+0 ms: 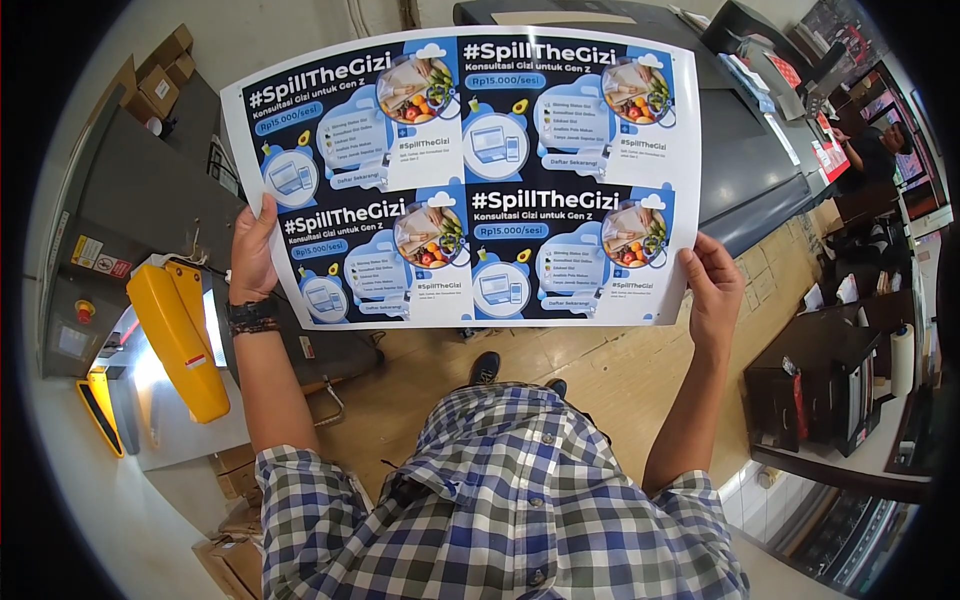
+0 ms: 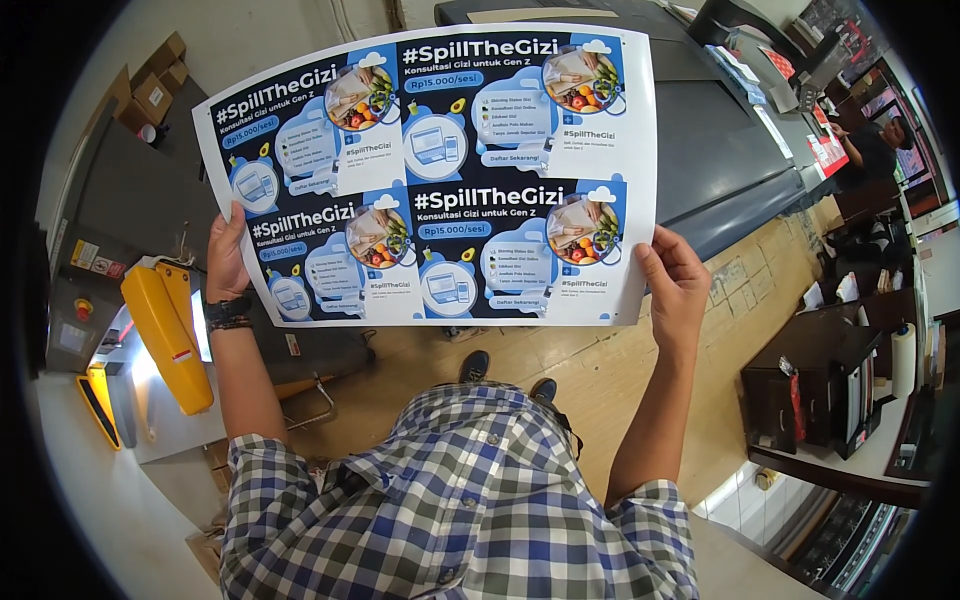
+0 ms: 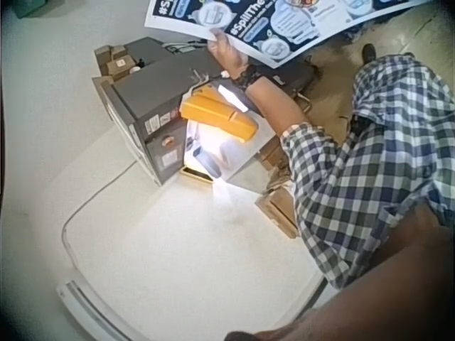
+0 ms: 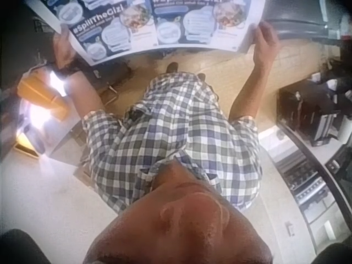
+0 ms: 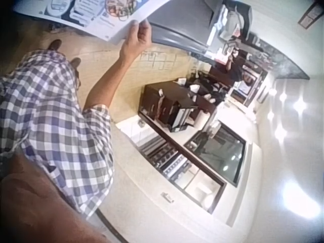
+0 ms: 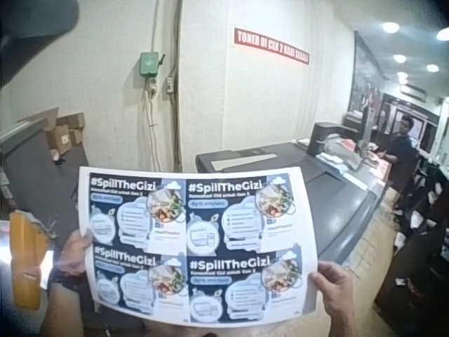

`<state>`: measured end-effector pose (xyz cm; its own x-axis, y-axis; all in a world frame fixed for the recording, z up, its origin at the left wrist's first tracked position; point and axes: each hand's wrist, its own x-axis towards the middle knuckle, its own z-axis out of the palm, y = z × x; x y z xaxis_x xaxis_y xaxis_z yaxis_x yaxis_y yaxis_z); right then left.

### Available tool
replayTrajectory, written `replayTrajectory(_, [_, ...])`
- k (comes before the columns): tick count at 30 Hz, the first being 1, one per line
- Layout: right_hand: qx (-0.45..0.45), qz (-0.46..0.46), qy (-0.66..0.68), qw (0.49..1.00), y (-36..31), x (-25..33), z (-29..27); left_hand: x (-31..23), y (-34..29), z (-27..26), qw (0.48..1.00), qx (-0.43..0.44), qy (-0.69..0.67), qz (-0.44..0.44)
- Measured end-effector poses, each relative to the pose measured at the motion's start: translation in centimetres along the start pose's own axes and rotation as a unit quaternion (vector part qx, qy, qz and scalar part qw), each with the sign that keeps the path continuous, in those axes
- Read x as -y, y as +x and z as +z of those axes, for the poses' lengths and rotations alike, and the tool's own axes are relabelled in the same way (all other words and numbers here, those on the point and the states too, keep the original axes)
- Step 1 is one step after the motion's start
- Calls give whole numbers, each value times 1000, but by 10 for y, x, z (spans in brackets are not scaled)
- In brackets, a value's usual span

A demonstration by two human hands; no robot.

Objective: Printing, inspecting, and packaging promotional flyers at a print shop workstation.

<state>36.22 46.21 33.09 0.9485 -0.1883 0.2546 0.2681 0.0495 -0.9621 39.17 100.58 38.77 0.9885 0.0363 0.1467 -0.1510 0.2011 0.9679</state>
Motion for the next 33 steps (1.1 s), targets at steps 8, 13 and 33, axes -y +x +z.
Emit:
replayTrajectory(8, [-10,16,-15,1000,1,-4,-2,1,1,-2,1000,10,2,-1])
replayTrajectory(13, [-15,14,-21,1000,1,-4,-1,4,3,1,1000,1,-4,-9])
replayTrajectory(33, [-16,15,-7,1000,4,-8,-1,10,6,-7,1000,2,0,-15])
